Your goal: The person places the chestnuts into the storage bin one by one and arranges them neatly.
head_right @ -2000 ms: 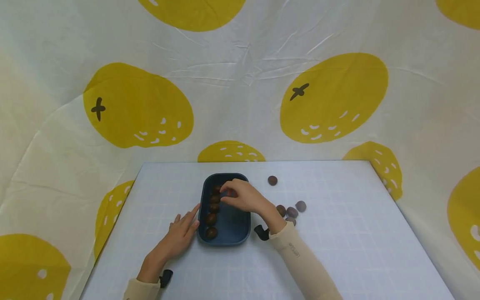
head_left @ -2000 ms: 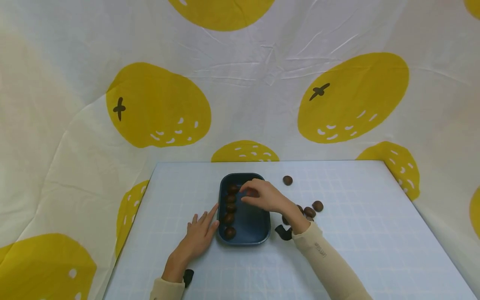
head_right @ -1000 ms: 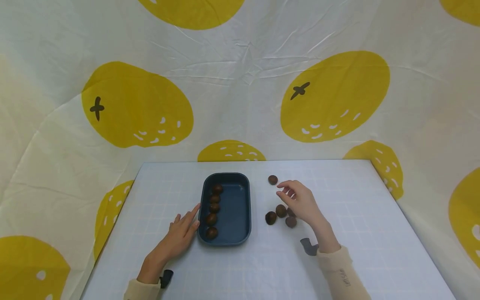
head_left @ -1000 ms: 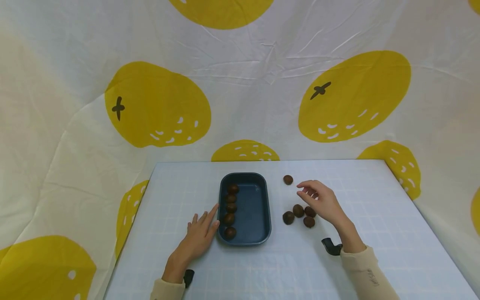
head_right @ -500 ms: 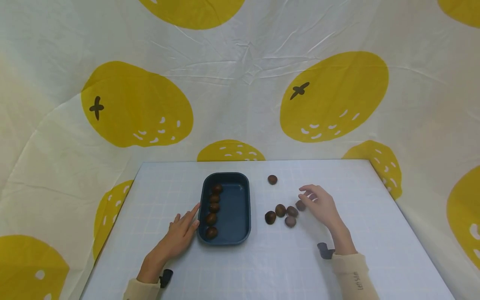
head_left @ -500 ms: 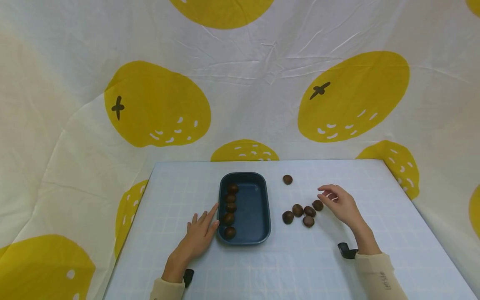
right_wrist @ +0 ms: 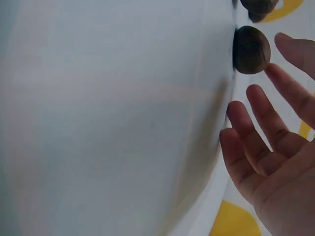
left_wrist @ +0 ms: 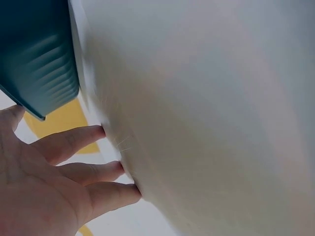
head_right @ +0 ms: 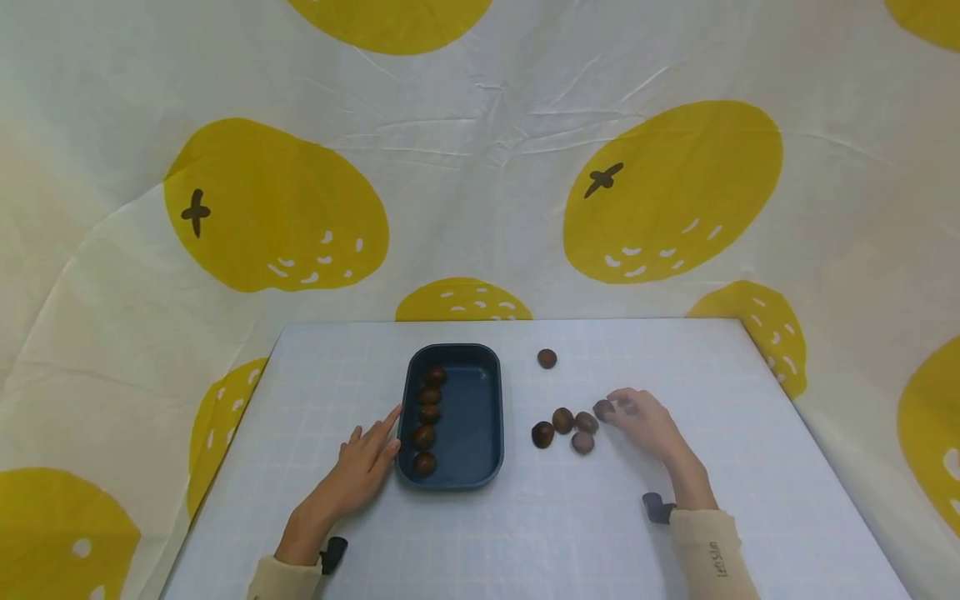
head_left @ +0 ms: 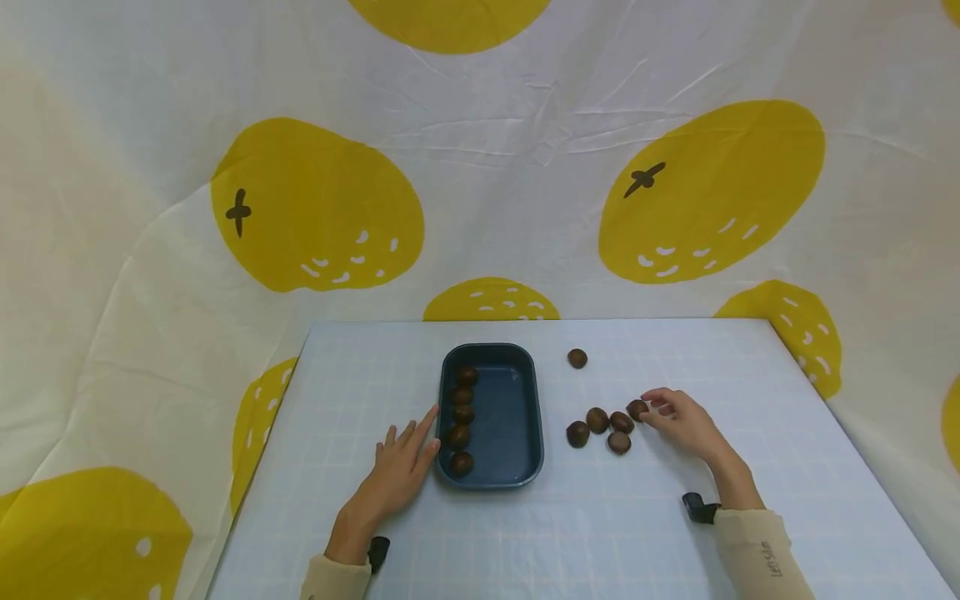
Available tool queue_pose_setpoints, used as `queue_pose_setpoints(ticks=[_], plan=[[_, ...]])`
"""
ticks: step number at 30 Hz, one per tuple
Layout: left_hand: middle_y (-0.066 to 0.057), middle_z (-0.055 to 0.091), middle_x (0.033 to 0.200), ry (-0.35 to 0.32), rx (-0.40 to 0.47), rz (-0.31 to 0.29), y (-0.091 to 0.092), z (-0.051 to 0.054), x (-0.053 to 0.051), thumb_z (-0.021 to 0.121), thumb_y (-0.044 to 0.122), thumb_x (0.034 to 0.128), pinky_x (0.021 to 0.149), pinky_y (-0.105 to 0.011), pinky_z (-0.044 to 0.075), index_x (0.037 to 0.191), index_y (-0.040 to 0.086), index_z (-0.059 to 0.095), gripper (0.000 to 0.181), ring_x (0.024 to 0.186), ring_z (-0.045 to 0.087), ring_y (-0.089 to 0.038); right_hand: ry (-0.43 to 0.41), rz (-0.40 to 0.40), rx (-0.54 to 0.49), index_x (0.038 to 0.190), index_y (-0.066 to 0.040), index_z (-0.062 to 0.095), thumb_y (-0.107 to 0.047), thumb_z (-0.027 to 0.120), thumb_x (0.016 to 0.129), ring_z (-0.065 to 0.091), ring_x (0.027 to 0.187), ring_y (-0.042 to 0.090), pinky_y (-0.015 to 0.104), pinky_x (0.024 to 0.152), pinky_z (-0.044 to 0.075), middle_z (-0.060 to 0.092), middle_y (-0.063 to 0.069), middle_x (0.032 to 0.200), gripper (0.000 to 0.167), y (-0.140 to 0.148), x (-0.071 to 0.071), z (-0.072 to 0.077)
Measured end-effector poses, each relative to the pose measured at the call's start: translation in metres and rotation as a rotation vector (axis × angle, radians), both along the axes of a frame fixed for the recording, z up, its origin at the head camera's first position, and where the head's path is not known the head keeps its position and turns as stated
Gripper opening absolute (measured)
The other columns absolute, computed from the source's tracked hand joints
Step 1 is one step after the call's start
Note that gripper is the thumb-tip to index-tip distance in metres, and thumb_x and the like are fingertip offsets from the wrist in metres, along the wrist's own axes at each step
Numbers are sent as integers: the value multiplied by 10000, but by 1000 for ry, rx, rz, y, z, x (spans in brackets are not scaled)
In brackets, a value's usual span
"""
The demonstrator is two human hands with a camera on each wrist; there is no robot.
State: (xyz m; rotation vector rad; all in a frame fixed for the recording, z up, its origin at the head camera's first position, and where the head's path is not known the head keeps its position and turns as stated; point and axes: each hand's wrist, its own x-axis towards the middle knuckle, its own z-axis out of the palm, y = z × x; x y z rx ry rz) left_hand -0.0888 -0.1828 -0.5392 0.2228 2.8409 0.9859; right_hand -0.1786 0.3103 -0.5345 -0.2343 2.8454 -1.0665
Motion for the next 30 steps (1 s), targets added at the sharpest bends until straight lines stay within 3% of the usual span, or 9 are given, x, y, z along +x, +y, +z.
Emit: queue_pose_setpoints(ticks=[4,19,30], plan=[[-270,348,1540,0,-5,-2,0,0,0,295,562,1065,1050,-778,62,1603,393,187,574,1400,136,-610,-32,14,17,1277,-38,623,-218,744,924,579,1062,376,550,864,472,610,212,1186,414,2,1,-4],[-269,348,1541,-5,-9,-4,0,0,-2,298,562,1065,1054,-774,66,1605,387,184,579,1399,133,-613,4,29,71,1271,-35,630,-196,765,890,570,1023,396,541,825,476,592,217,1142,435,0,-4,-9],[-259,341,1548,-12,3,-5,0,-1,-2,305,553,1067,1047,-780,52,1602,403,175,571,1402,123,-608,19,38,66,1231,-26,653,-183,775,887,562,977,371,519,795,471,596,190,1101,398,-6,-1,-2]])
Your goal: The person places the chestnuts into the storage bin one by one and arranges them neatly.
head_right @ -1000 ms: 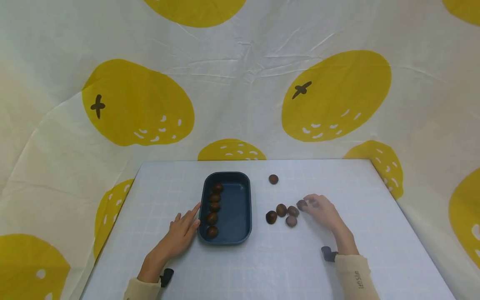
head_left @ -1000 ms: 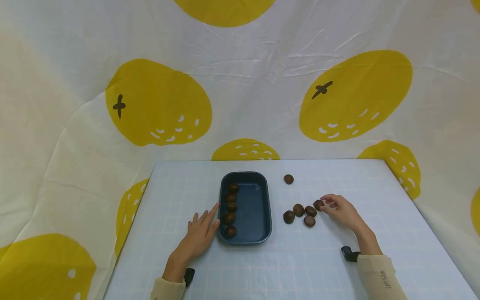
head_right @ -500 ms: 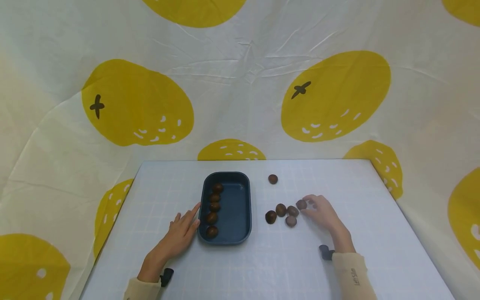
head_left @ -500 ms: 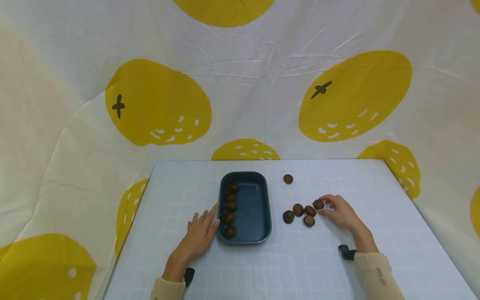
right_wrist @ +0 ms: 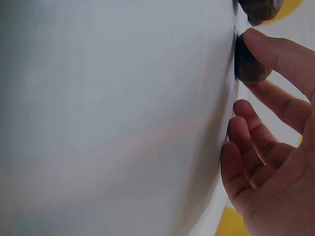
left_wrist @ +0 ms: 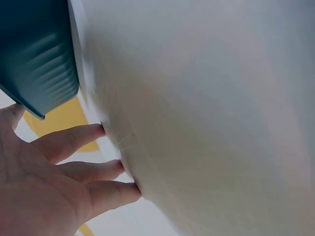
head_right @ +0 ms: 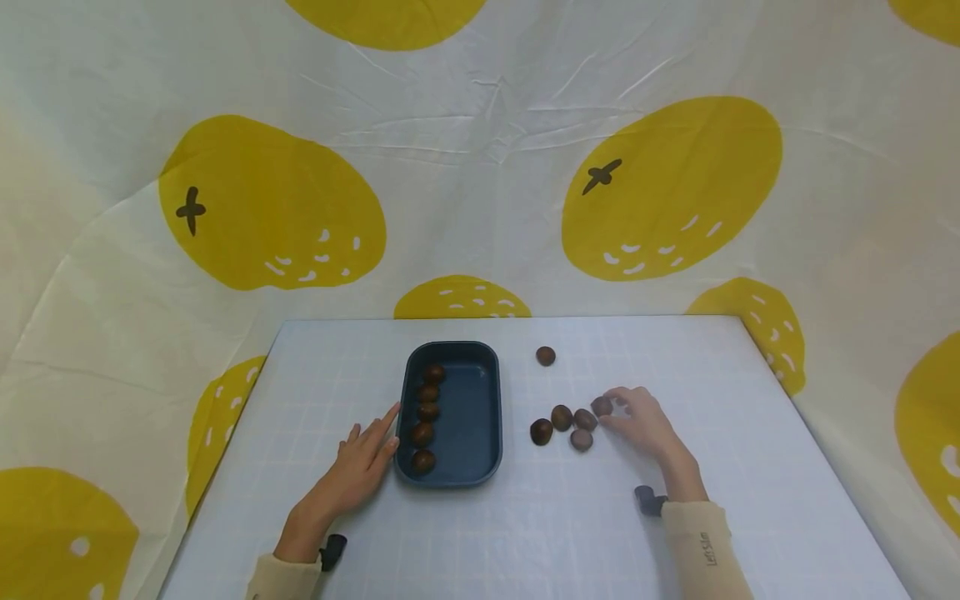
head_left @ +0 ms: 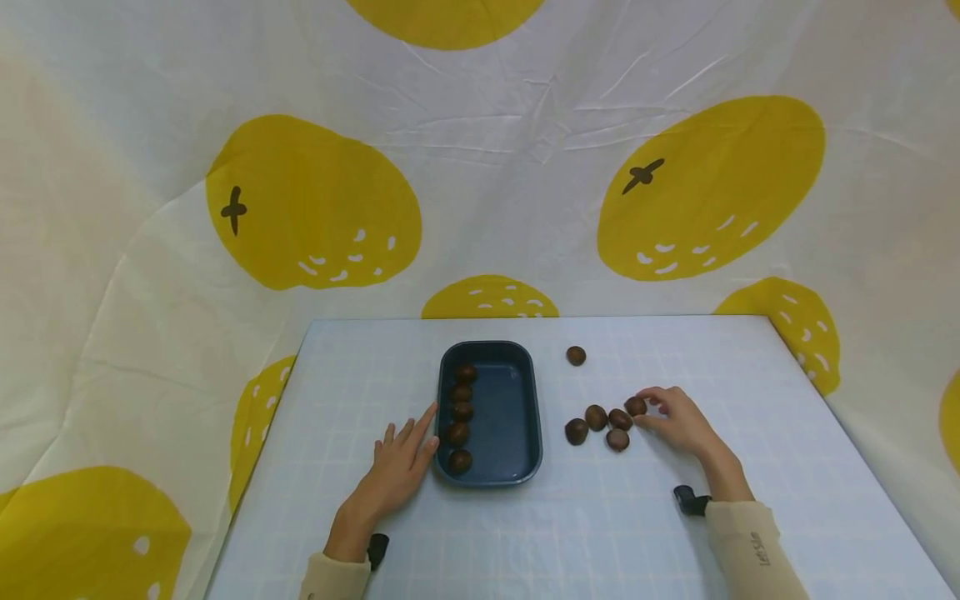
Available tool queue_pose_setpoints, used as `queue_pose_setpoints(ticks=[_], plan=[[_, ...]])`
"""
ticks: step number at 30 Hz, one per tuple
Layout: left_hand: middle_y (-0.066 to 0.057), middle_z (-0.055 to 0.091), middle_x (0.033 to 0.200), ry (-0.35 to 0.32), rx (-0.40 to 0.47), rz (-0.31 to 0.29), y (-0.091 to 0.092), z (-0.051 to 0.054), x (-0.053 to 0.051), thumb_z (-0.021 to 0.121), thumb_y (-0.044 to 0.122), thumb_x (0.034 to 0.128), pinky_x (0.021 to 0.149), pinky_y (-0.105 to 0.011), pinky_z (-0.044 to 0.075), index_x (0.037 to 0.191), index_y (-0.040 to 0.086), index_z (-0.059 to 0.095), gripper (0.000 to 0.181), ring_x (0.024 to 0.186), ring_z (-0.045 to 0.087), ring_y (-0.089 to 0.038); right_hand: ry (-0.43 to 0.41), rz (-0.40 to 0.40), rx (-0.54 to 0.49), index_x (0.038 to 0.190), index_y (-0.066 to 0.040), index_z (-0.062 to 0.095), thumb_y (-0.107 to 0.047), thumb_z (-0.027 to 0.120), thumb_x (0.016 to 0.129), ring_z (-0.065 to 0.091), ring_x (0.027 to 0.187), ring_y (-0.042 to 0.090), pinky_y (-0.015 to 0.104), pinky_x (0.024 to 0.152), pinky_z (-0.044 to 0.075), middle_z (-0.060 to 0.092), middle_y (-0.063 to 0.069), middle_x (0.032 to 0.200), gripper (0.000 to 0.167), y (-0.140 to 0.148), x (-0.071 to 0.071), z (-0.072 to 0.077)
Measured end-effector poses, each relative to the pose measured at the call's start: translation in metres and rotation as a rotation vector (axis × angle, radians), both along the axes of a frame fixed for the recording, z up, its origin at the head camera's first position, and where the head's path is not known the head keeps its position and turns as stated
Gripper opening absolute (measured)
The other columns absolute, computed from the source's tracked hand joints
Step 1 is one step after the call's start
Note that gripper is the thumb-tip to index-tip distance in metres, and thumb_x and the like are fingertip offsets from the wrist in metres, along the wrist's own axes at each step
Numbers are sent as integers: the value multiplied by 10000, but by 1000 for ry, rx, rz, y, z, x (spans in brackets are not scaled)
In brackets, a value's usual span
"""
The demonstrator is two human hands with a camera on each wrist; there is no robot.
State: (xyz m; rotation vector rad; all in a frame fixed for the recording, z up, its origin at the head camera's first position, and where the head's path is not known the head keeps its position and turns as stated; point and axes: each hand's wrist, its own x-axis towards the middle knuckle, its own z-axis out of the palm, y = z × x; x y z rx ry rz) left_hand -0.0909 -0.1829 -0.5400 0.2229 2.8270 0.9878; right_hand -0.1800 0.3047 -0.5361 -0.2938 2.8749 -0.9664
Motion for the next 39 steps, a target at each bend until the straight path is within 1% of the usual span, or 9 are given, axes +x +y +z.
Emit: queue_pose_setpoints(ticks=[4,10,16,22,25,32,39], plan=[[-262,343,1546,4,-1,-2,0,0,1,305,552,1067,1047,-781,58,1602,403,178,569,1400,126,-611,1,-2,1,1233,-25,653,-188,774,890,564,968,359,501,786,466,602,182,1096,398,1,0,-2],[-266,352,1540,12,-8,-3,0,-1,1,315,546,1068,1046,-782,69,1601,398,189,567,1394,140,-616,-18,-32,5,1259,-27,632,-203,748,907,573,966,351,474,777,467,597,204,1136,411,2,-1,-3],[-265,353,1540,14,-14,-1,0,-2,0,305,565,1063,1047,-782,70,1600,404,189,573,1396,141,-615,-34,-87,-1,1272,-27,622,-231,740,911,566,930,311,407,733,452,587,209,1132,432,-3,-1,7],[-267,350,1541,9,-10,-3,0,0,0,304,565,1063,1048,-781,67,1602,400,189,575,1400,133,-614,-49,-108,-19,1290,-50,620,-302,743,918,572,986,340,443,778,477,590,200,1166,466,-12,-4,16],[-263,351,1542,7,-14,-2,0,0,0,297,573,1060,1049,-780,69,1603,396,188,581,1401,134,-611,-54,-106,-33,1298,-56,616,-338,741,921,568,1019,355,463,800,486,590,198,1187,487,-19,-6,20],[-262,352,1542,9,-13,0,0,-1,0,290,578,1059,1048,-780,71,1603,397,186,582,1399,138,-613,15,-75,-68,1273,-52,638,-349,765,902,587,1004,343,461,782,502,616,179,1185,492,-38,-14,28],[-266,351,1541,8,-14,-2,0,1,1,288,576,1061,1047,-781,72,1604,397,179,582,1396,142,-616,49,-42,-107,1264,-55,642,-338,778,890,592,1008,351,478,780,522,616,170,1182,488,-68,-18,39]])
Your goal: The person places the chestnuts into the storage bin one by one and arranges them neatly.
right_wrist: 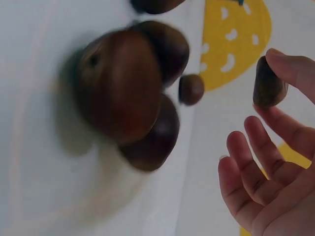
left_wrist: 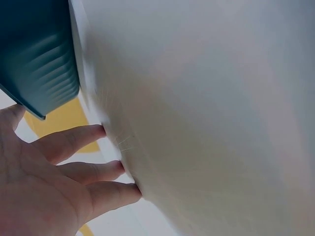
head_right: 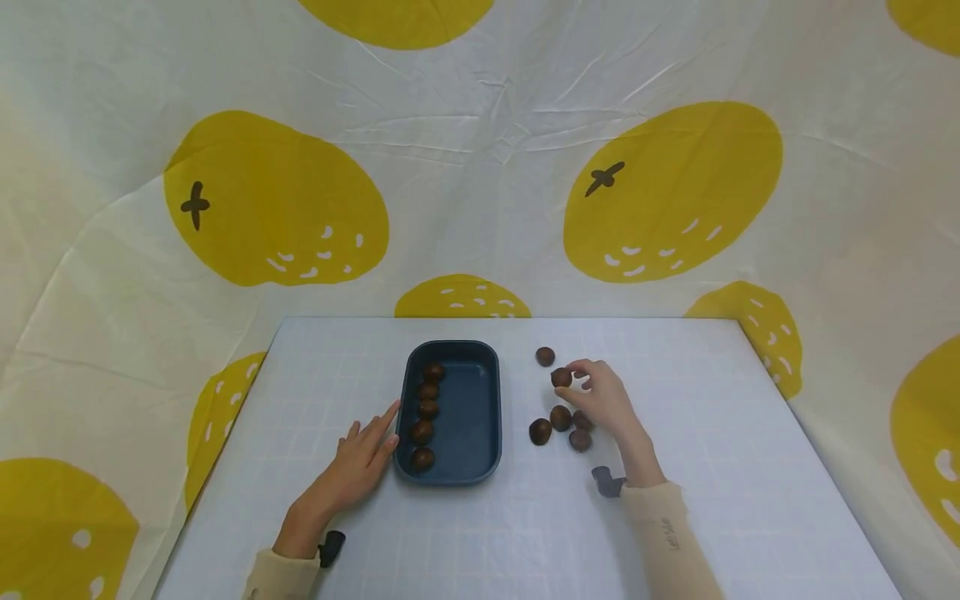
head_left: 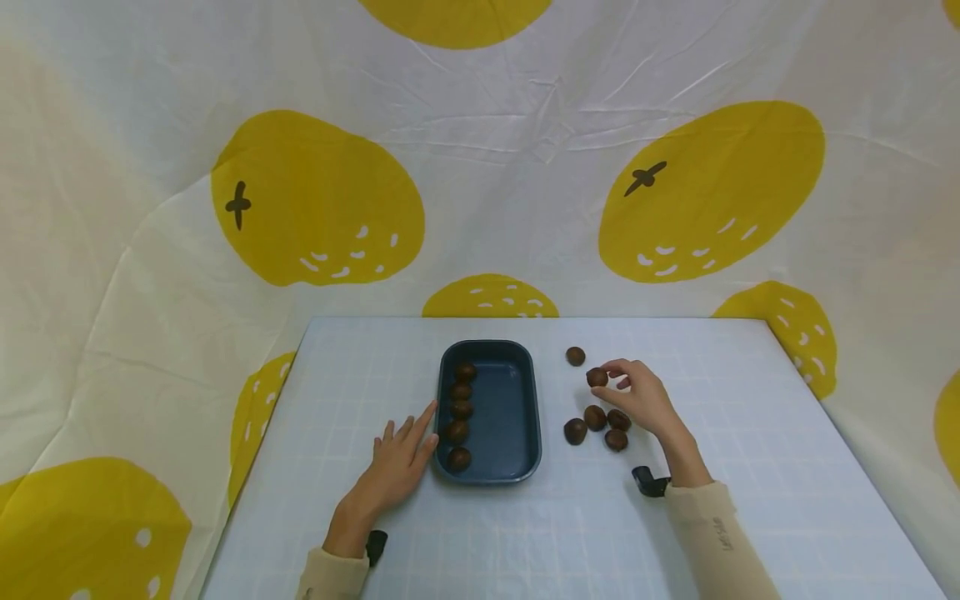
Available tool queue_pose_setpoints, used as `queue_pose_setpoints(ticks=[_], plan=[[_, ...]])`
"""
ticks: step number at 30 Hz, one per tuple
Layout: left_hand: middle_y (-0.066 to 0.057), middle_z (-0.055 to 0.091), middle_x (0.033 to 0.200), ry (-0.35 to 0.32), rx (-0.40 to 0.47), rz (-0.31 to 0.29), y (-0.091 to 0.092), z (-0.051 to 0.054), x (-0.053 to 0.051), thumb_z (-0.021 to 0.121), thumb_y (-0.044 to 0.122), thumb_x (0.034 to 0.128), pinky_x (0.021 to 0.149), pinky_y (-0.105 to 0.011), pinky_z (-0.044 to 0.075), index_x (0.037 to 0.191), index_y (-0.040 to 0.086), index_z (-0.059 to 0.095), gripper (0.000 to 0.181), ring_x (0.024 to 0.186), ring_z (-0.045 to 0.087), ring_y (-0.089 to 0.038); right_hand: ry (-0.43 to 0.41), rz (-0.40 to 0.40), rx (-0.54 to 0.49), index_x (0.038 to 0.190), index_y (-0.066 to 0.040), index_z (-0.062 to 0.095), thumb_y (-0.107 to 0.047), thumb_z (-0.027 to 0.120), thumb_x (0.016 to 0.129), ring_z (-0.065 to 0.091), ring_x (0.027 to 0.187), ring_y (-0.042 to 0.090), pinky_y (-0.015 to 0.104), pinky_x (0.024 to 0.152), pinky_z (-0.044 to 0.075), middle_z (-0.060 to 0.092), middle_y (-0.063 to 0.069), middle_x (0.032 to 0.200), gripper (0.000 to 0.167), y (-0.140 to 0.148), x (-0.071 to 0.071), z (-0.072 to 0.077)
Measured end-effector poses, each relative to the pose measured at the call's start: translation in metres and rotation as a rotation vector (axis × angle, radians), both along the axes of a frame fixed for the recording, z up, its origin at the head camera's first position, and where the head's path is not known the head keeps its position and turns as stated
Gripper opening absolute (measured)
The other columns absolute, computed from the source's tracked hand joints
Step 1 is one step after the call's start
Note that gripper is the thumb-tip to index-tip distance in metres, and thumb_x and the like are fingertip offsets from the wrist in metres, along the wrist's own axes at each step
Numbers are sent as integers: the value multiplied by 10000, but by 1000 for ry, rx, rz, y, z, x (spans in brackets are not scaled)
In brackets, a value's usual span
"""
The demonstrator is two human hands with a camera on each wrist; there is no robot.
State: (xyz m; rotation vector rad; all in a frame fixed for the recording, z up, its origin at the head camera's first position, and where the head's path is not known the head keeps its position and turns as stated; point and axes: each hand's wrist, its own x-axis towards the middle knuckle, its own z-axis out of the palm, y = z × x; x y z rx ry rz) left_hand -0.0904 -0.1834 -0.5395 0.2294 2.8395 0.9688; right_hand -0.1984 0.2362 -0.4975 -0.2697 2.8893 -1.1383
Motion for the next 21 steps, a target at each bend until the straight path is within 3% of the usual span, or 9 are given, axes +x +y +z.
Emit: queue_pose_setpoints(ticks=[15,21], plan=[[-259,334,1552,-1,26,-8,2,1,1,290,556,1068,1053,-775,57,1601,414,160,566,1407,113,-604,126,123,-59,1203,-55,680,-256,798,871,605,923,351,438,773,490,630,134,1049,405,-62,-10,24],[-261,340,1548,0,20,0,1,2,1,296,551,1069,1053,-775,58,1603,401,174,567,1408,116,-603,133,160,-72,1189,-60,688,-238,798,871,607,921,343,431,775,507,630,151,1047,381,-87,-14,32]])
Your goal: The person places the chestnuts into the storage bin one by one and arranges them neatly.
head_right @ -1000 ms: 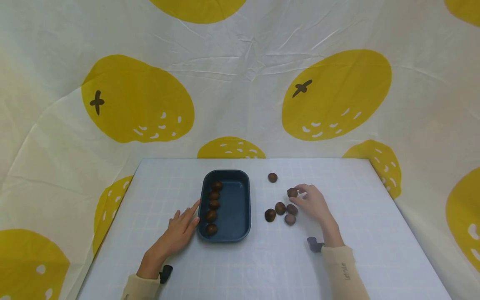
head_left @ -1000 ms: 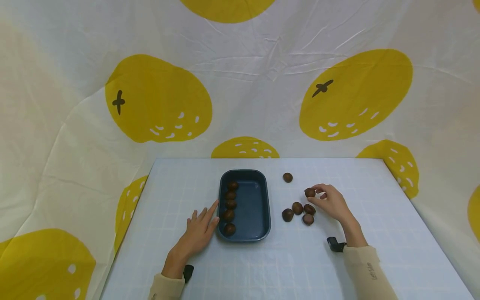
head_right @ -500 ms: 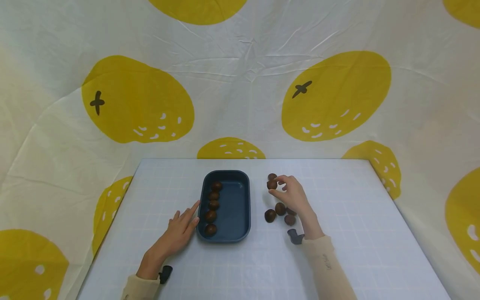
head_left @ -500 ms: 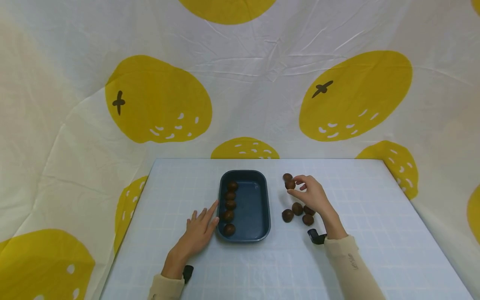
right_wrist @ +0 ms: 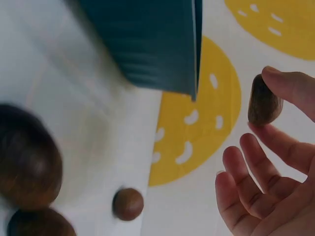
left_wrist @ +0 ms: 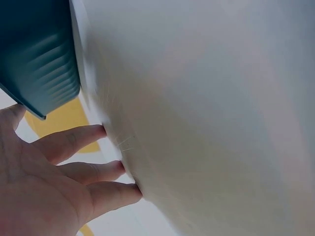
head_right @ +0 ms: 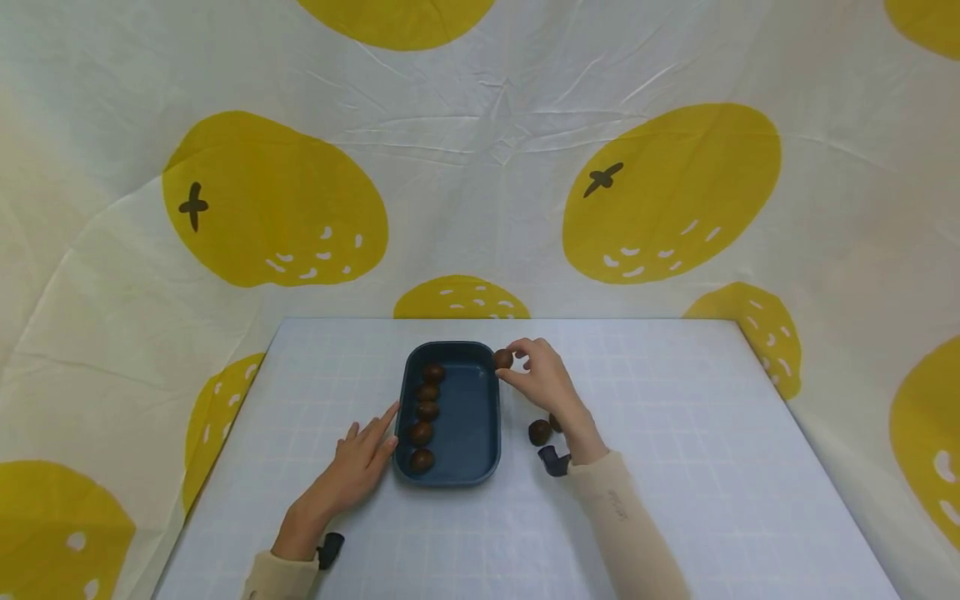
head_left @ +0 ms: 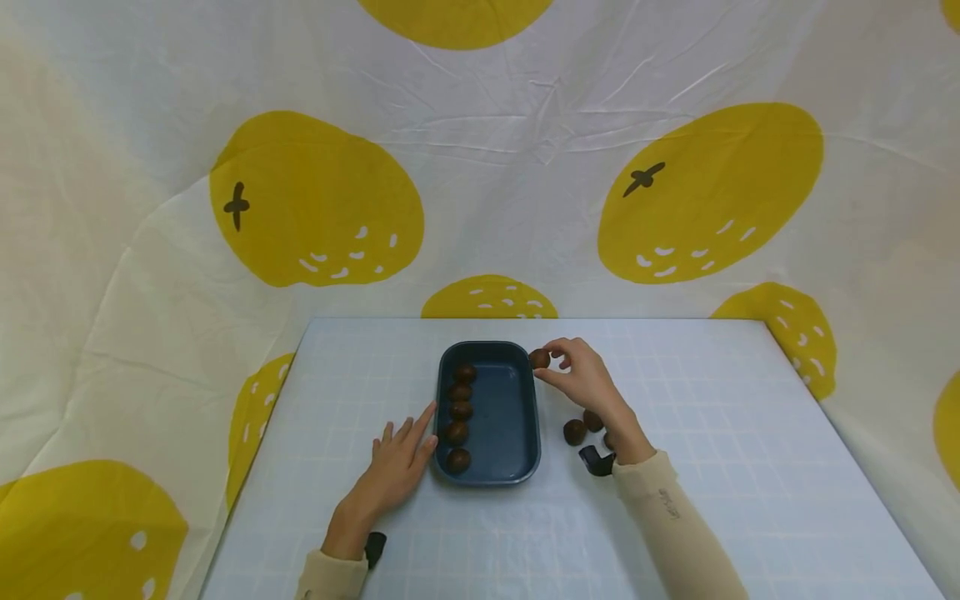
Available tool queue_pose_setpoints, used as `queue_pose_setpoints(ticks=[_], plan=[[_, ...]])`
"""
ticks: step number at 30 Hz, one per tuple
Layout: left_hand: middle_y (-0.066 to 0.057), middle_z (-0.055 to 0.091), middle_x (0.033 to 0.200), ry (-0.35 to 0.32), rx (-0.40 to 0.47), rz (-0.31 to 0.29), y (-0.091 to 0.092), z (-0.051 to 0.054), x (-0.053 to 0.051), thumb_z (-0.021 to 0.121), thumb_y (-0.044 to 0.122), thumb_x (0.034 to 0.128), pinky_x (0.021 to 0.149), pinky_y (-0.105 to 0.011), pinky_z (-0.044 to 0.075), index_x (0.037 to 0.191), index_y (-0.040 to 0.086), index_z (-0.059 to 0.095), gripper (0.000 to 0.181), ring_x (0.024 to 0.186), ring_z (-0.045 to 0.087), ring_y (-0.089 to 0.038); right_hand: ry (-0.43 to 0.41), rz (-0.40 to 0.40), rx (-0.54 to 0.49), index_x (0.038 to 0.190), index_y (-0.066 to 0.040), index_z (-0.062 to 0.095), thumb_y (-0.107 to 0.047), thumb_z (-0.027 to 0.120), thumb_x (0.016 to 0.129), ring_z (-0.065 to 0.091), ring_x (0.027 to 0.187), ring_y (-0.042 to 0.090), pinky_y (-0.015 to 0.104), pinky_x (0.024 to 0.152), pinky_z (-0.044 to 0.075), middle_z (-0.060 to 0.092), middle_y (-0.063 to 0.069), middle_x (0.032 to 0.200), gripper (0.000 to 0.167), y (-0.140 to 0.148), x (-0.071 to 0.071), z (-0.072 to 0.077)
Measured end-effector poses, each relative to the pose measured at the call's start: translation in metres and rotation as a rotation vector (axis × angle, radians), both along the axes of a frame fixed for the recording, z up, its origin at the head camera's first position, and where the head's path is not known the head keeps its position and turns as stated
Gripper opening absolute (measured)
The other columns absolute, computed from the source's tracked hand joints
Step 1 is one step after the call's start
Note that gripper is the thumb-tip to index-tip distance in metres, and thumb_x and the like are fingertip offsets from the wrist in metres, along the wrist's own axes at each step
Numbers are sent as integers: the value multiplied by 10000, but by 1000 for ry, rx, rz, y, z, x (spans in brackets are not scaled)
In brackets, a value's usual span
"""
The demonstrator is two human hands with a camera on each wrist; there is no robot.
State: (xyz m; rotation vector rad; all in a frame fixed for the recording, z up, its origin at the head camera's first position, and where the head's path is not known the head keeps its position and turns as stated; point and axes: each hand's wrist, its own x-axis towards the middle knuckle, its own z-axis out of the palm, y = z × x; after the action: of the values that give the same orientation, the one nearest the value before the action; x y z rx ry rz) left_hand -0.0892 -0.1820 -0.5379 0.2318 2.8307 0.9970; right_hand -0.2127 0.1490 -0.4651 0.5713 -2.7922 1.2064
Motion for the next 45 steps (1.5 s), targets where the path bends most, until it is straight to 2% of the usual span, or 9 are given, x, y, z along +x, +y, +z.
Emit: queue_pose_setpoints(ticks=[10,20,26,31,40,45], plan=[[-257,349,1545,-5,-5,0,-1,-1,1,288,562,1066,1050,-779,57,1606,390,171,578,1405,118,-607,-20,-2,-1,1167,-66,690,-289,800,869,610,845,265,403,734,525,630,110,1046,388,-46,-10,5],[-257,342,1549,-9,1,-6,-1,-2,1,286,570,1063,1051,-777,50,1602,407,165,576,1407,112,-605,-43,-48,-41,1090,-57,693,-270,801,867,576,928,258,426,809,497,646,86,993,327,-84,-17,0],[-249,351,1547,-11,4,6,-1,-2,1,280,582,1058,1050,-779,56,1601,408,174,580,1409,115,-604,-67,-110,-37,1067,-49,686,-259,798,873,569,900,253,421,784,500,617,99,995,307,-103,-17,-11],[-254,346,1548,-8,5,-2,-1,-3,0,282,577,1061,1045,-783,64,1603,407,168,580,1407,119,-607,-72,-145,51,1027,-35,667,-247,785,875,561,885,266,416,758,500,594,120,983,286,-112,-15,-22],[-272,334,1548,-18,-8,-8,-2,1,-2,277,574,1063,1049,-780,58,1606,392,167,583,1407,117,-606,-198,-217,75,1030,-43,619,-232,766,902,569,932,311,438,769,509,563,163,1055,272,-121,-13,-40],[-276,334,1546,-26,2,-5,-1,3,-1,290,567,1065,1048,-781,55,1608,375,181,587,1407,111,-607,-209,-238,127,1027,-35,608,-216,762,896,563,926,321,443,787,500,540,178,1048,272,-122,-15,-47]])
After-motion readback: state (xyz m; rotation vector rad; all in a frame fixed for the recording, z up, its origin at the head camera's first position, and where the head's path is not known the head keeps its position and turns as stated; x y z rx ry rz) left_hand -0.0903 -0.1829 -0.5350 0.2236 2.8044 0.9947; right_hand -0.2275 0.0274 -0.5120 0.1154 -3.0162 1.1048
